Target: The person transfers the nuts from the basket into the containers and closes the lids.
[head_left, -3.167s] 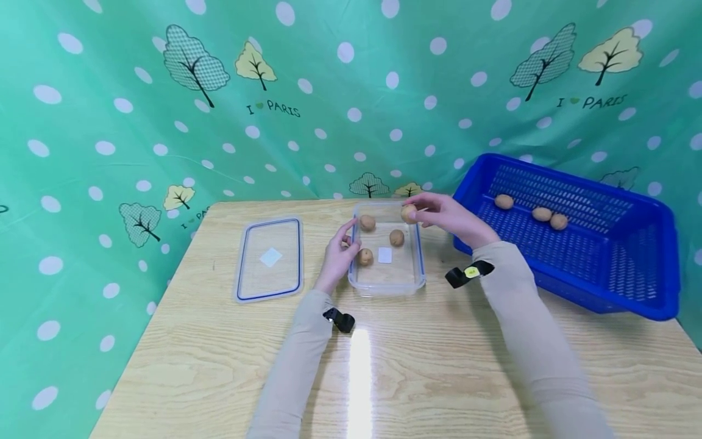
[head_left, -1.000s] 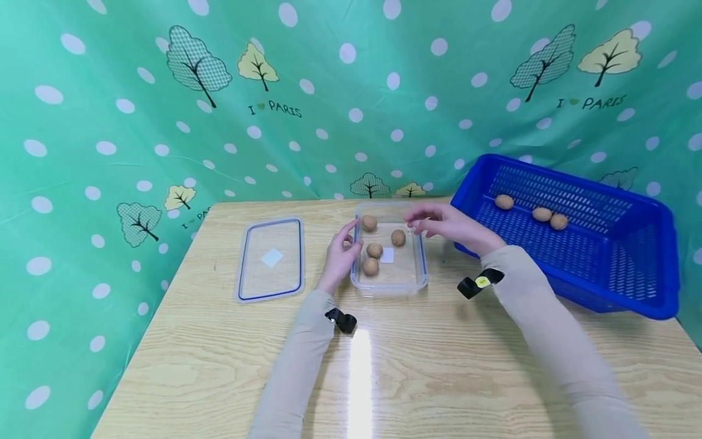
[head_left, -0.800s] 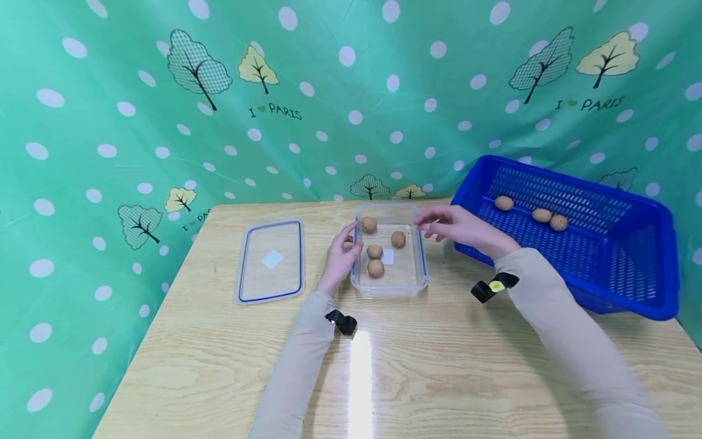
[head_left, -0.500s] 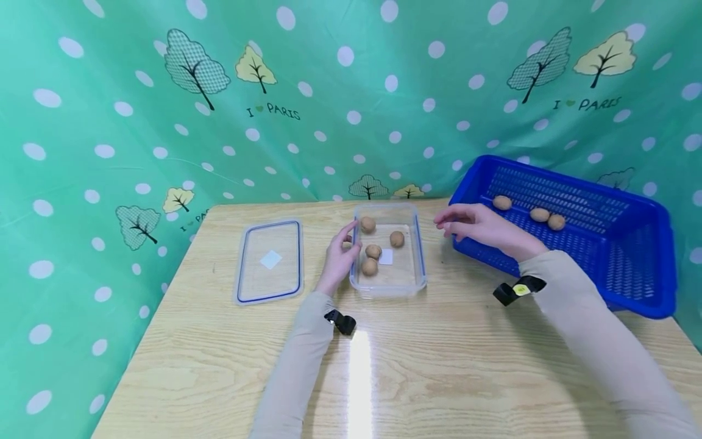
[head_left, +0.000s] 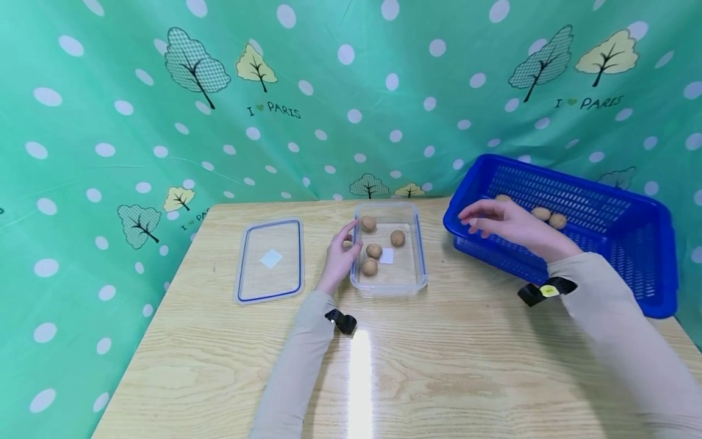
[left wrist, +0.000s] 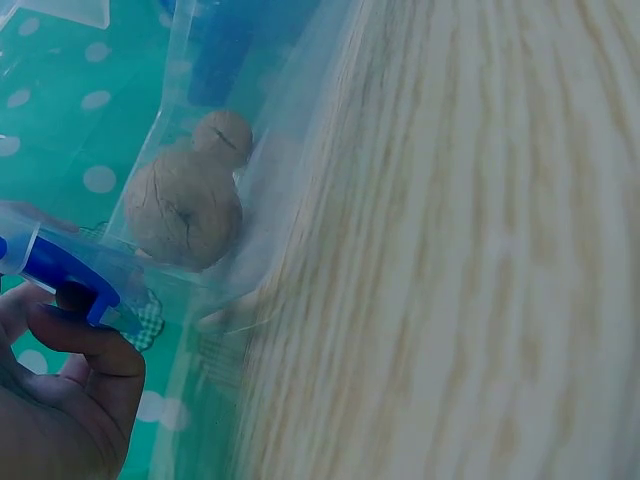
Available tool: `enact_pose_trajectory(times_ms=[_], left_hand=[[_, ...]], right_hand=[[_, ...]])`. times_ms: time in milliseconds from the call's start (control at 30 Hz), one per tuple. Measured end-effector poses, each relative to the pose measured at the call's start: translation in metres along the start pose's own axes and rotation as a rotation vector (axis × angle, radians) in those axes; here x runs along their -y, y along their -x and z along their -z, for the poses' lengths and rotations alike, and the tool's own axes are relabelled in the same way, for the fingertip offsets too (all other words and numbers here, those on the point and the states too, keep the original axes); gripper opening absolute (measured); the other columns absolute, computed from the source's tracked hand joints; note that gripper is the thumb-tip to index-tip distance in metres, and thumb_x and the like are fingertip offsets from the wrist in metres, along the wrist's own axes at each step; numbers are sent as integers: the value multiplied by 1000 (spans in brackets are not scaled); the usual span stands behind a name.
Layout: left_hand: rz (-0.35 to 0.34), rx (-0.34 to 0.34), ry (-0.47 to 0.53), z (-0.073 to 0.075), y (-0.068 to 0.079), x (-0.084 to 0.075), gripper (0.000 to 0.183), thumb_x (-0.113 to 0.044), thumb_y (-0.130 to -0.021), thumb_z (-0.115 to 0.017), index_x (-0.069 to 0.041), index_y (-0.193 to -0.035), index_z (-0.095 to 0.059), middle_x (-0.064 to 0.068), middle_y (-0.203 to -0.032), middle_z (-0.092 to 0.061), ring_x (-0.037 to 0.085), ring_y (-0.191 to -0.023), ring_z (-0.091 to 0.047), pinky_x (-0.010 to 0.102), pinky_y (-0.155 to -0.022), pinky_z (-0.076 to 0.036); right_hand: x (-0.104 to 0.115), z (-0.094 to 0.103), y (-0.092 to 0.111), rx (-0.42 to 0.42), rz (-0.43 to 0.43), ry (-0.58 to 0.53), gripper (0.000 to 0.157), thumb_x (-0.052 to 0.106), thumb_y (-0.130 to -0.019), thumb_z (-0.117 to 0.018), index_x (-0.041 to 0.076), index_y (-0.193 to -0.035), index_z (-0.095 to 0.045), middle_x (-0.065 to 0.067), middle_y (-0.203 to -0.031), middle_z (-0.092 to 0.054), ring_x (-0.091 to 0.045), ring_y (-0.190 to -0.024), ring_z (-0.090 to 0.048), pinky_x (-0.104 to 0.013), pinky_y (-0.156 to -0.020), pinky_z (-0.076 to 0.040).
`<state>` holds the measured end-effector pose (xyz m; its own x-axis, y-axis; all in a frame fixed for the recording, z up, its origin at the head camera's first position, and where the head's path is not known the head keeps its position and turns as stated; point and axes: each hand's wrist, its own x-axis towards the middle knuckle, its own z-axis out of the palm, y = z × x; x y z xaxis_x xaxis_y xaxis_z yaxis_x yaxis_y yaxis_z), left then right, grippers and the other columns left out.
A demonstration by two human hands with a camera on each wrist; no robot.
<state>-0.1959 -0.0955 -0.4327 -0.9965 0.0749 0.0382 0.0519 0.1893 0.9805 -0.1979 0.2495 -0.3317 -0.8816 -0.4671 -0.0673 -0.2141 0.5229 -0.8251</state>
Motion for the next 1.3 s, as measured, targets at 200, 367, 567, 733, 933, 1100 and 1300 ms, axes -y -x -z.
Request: enact_pose_trajectory(times_ms=[200,367,567,733,933,1100,1300], left_hand=[[-9,-23,-5,-1,1,2,52,1,-94,-53,-6,-145,-43,18,-109,-46,16,-78,-47,27,-67,-47],[-14,-43,-22,-3,-7,22,54,-4,-94,-55,-14,-145,-45,12,-108,-47,16,-81,-48,27,-68,-48],[-24,-39,-3,-2,-8,26,55,-4,-93,-56,-18,-145,-45,11,-108,-46,17,-78,-47,28,-66,-48],[-24,-37,-2,-1,-10,26,55,-5,-93,-57,-19,-145,-45,12,-111,-47,19,-84,-49,30,-70,-49],[-22,-35,-11,-1,-11,26,55,-5,-93,-57,-21,-145,-46,13,-112,-48,17,-83,-50,29,-69,-49],[-18,-36,-15,-2,-12,27,55,-5,-94,-57,-22,-145,-46,12,-111,-46,13,-71,-47,25,-62,-46],[-29,-42,-24,-1,-11,27,55,-3,-94,-57,-21,-145,-46,15,-112,-47,17,-81,-50,27,-67,-48]], right_hand=[[-4,16,11,-18,-32,38,34,19,-103,-46,0,-130,-53,-22,-126,-56,-19,-101,-60,-28,-79,-50],[-8,28,19,-8,-112,84,36,24,-102,-48,1,-130,-54,-18,-127,-57,-19,-101,-60,-29,-78,-51],[-17,42,28,7,-149,160,37,22,-103,-47,-1,-132,-52,-21,-128,-55,-10,-95,-60,-27,-75,-50],[-28,54,31,-26,-189,216,37,24,-103,-45,1,-133,-51,-19,-127,-55,-5,-92,-58,-27,-73,-50],[-38,68,33,-35,-211,256,42,26,-104,-43,-2,-134,-48,-24,-127,-54,-2,-89,-57,-27,-71,-50],[-47,79,34,-49,-244,262,47,32,-103,-43,-4,-133,-47,-20,-119,-59,-10,-85,-59,-28,-69,-50],[-65,93,34,-47,-277,262,52,37,-103,-42,-5,-134,-46,-15,-112,-57,-20,-84,-55,-25,-71,-43]])
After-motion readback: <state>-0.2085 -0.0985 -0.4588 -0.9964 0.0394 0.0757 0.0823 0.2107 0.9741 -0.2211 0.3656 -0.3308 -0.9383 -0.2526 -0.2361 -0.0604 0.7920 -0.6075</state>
